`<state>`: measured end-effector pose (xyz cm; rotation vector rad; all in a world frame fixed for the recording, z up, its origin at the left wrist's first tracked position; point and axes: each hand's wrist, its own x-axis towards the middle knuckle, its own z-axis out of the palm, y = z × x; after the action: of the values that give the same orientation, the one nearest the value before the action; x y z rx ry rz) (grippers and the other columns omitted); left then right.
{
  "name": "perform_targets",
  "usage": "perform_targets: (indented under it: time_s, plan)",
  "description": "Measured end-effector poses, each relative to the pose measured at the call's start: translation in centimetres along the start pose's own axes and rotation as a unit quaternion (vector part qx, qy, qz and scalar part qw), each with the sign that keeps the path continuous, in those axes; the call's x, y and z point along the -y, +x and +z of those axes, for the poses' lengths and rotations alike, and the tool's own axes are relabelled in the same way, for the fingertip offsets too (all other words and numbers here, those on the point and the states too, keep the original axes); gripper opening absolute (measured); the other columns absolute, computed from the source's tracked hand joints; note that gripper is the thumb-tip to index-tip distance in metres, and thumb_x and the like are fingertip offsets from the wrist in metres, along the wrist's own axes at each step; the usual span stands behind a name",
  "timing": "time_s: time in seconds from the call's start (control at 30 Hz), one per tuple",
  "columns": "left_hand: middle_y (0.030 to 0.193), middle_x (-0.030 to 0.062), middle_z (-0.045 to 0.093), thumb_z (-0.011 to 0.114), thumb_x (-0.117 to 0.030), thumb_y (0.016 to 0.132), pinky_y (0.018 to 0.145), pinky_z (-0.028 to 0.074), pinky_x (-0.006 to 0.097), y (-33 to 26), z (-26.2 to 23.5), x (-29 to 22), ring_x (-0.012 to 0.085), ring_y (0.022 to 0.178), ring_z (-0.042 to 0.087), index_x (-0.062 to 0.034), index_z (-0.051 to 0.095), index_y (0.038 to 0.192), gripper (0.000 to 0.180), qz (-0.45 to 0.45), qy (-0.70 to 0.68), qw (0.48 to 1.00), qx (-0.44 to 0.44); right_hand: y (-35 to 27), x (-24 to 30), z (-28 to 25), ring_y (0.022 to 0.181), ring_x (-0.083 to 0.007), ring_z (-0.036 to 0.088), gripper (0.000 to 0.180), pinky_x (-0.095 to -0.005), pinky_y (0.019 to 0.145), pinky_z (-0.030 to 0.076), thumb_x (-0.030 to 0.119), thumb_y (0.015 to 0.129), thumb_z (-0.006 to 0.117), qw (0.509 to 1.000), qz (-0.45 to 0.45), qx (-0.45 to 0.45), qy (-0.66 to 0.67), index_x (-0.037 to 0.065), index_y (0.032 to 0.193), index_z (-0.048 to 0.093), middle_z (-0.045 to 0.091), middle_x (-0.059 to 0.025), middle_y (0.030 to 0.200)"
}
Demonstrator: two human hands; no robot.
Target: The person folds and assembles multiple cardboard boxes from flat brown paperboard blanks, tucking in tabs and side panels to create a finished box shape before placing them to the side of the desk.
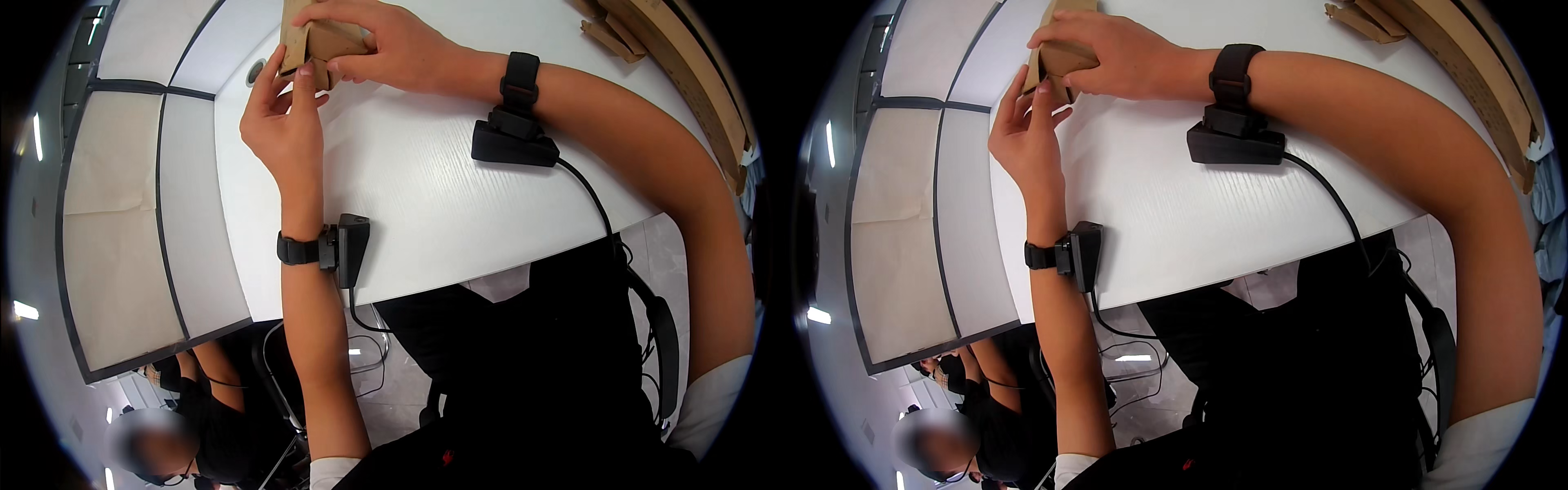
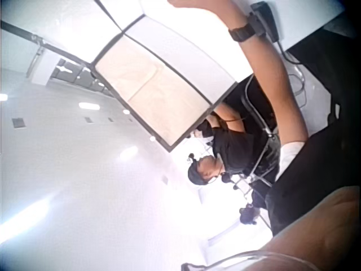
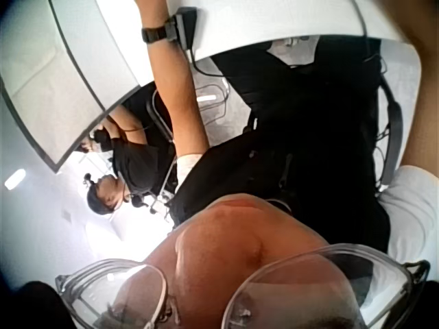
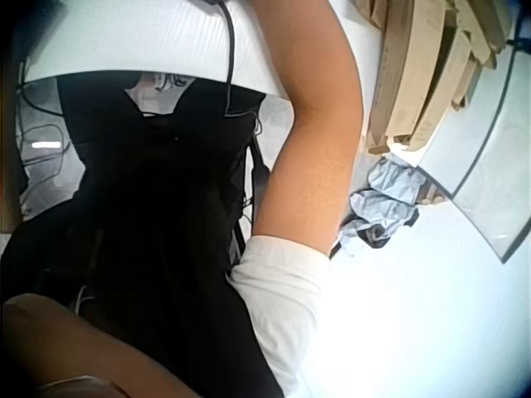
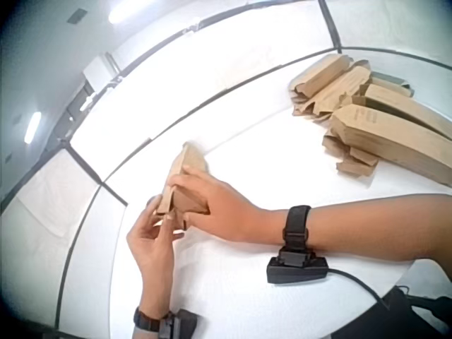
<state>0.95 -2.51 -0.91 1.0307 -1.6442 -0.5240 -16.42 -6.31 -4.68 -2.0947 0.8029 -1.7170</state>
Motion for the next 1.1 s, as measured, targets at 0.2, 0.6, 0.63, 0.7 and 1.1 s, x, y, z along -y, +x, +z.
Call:
perform_targets:
  time_s: [0.2,0.6,0.63,0.7,1.1]
  plan:
    - [0.095,0.015,0.075,0.065,-0.004,0.093,0.068,0.062,0.029,-0.1,0.2,-0.1,0.0197,0.076,0.075,0.0038,0.066,0.126,0.034,-0.045,-0.017,0.997,-0.056,-0.3,0.5,0.2,0.111,-0.0306,0.066,0.049,-0.0395,0.095,0.057,0.013,0.086,0.069,0.998,0.017,0.016,0.063,0.013,0.135,0.059,0.064,-0.0122,0.127]
    - [0.085,0.0136,0.075,0.074,-0.011,0.091,0.067,0.057,0.026,-0.6,0.9,-0.9,0.0176,0.073,0.075,0.0043,0.066,0.125,0.038,-0.023,0.052,0.998,-0.038,-0.3,2.0,-0.9,0.11,-0.0353,0.066,0.053,-0.0431,0.093,0.055,0.018,0.084,0.075,0.999,0.019,-0.02,-0.045,0.011,0.132,0.055,0.063,-0.0167,0.127]
    - [0.088,0.014,0.075,0.076,-0.014,0.092,0.069,0.058,0.026,-0.6,0.8,-0.9,0.0179,0.075,0.075,0.0045,0.066,0.127,0.041,-0.015,0.039,0.999,-0.03,0.1,2.8,-1.5,0.106,-0.04,0.066,0.054,-0.0446,0.087,0.056,0.014,0.084,0.073,0.998,0.046,-0.003,-0.042,0.007,0.133,0.052,0.062,-0.0215,0.123]
    - [0.09,0.0143,0.076,0.078,-0.017,0.092,0.07,0.059,0.026,-0.6,0.7,-0.9,0.0182,0.078,0.076,0.0046,0.065,0.129,0.044,-0.007,0.027,0.999,-0.022,0.4,3.3,-1.9,0.102,-0.0447,0.066,0.056,-0.0462,0.08,0.057,0.011,0.084,0.072,0.997,0.072,0.014,-0.039,0.004,0.134,0.049,0.062,-0.0263,0.12]
    - [0.095,0.0165,0.078,0.082,-0.018,0.09,0.072,0.059,0.026,-0.8,0.8,-1.4,0.0172,0.077,0.076,0.0044,0.07,0.121,0.04,-0.022,0.051,0.997,-0.049,-0.3,2.3,-1.0,0.102,-0.0363,0.069,0.052,-0.0431,0.089,0.056,0.018,0.085,0.073,0.997,0.006,0.0,-0.076,0.009,0.132,0.054,0.066,-0.0179,0.122]
